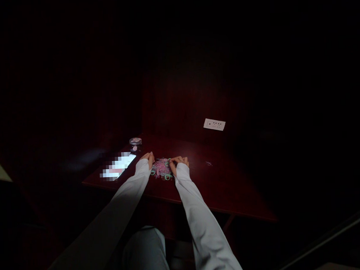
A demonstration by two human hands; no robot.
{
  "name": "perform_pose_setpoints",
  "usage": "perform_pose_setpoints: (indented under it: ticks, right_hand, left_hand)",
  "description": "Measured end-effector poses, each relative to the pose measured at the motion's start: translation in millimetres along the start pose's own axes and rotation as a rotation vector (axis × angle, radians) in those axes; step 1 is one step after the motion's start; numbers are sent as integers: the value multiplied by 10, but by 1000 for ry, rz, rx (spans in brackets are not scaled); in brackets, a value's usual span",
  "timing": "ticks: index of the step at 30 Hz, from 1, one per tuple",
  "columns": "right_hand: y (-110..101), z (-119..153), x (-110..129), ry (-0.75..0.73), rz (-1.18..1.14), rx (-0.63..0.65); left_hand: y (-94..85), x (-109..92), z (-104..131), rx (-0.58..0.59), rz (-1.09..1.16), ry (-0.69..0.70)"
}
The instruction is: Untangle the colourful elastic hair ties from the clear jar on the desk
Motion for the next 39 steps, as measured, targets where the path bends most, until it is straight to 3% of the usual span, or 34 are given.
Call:
perform_pose_setpoints:
  ticks: [12,18,39]
  right_hand:
    - [-23,6,14,7,-9,-17]
    - [-81,-23,-138,187,54,-153]
    - [-8,-22,10,96,-83,-39]
  left_hand:
    - [-2,-30,7,122,-41,-105]
    - [-26,-60,-5,145,-39,-82]
    - [-8,-63,7,168,-13,-55]
Point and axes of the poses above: each hand's wrist, its own z-axis away from the middle knuckle, its own y-axis out of the palm, x = y × z, the point moved 3 cm from there along -z, towards the middle knuckle, and after that the axes turned 13 degrees about -x, right-handed, at the moved point
